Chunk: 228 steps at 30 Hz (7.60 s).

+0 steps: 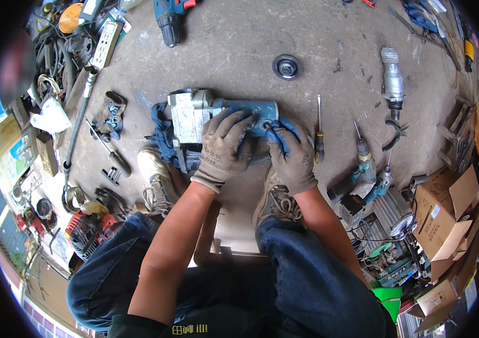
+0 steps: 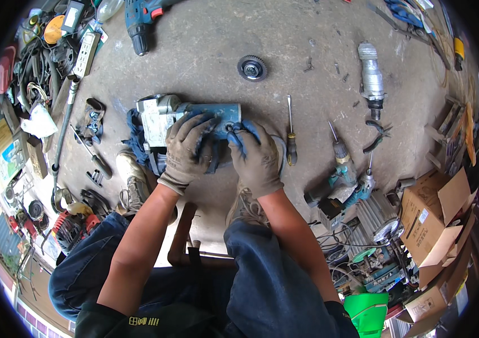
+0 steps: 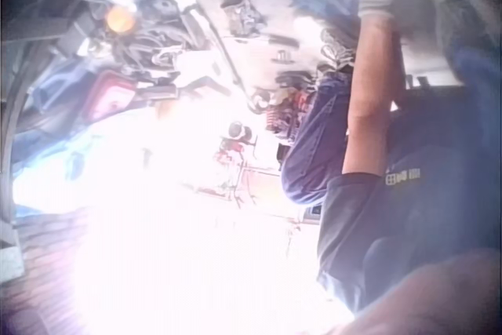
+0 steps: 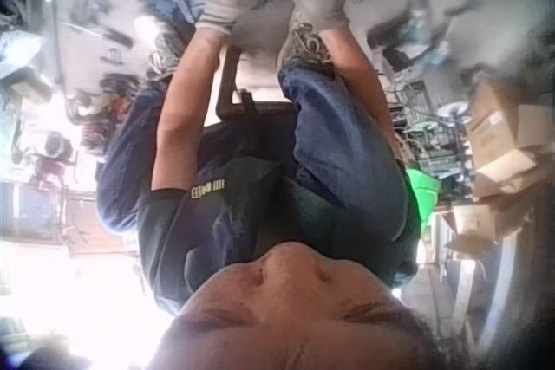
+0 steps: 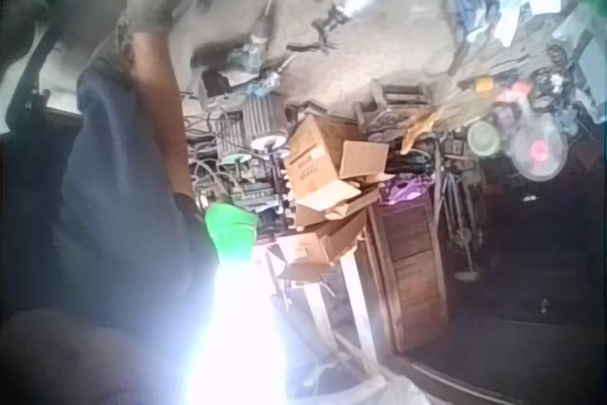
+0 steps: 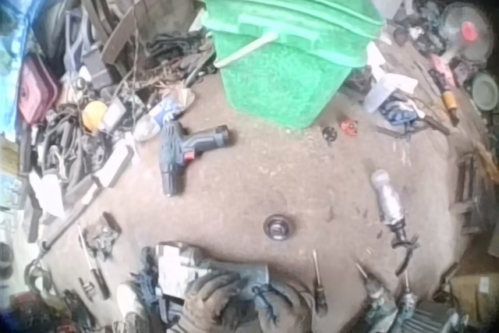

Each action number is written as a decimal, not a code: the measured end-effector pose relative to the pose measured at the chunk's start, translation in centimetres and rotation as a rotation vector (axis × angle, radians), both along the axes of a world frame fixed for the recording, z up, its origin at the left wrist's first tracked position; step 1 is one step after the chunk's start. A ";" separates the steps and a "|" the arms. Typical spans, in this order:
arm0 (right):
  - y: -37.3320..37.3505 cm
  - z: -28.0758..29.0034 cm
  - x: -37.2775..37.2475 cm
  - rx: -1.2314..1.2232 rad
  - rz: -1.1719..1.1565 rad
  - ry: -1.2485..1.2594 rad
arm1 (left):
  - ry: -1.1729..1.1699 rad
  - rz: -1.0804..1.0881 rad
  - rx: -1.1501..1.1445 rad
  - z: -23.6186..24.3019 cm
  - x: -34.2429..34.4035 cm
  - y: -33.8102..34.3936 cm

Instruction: The person disassembles a blue power tool using a cordless drill and a screwdriver, removes screws, and wipes internal components with a blue cloth. The person then reassembles the tool and cleans a separate cylindrical metal part.

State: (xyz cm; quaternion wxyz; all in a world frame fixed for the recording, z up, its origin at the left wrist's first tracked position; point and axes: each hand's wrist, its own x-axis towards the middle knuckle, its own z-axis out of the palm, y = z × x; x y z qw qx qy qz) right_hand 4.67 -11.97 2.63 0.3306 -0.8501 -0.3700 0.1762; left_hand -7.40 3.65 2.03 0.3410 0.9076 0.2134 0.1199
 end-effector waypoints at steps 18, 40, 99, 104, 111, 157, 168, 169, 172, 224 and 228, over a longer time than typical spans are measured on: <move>0.8 1.0 0.4 -0.049 0.009 -0.030 | 0.004 -0.005 0.042 -0.2 -0.1 0.0; 2.6 3.4 1.1 -0.311 0.141 -0.042 | 0.025 0.004 0.006 -0.3 -0.2 -0.1; 3.0 3.7 1.1 -0.399 0.165 -0.072 | -0.009 0.007 0.052 -0.5 -0.1 -0.3; 3.7 4.5 1.2 -0.480 0.180 -0.071 | -0.006 0.013 0.067 -0.2 -0.1 -0.3; 4.3 4.9 1.5 -0.548 0.269 -0.115 | -0.012 0.014 0.046 -0.4 -0.1 -0.3; 2.8 1.6 8.6 0.003 -0.116 0.767 | 0.198 -0.124 -0.007 1.5 1.9 1.6; 5.3 -5.9 26.5 -0.633 -0.042 -0.478 | 0.217 -0.169 0.108 1.8 2.6 1.1; 5.9 -5.5 26.1 -0.652 -0.055 -0.460 | 0.226 -0.164 0.094 1.8 2.7 1.0; 5.7 -1.6 22.0 -0.362 -0.174 -0.226 | 0.222 -0.145 0.085 1.7 2.2 1.2; 3.0 -0.2 3.2 -0.072 -0.361 0.848 | 0.226 -0.119 -0.056 2.0 3.0 2.3; 3.3 0.1 4.0 -0.145 -0.335 0.874 | 0.252 -0.093 -0.081 2.1 3.2 2.2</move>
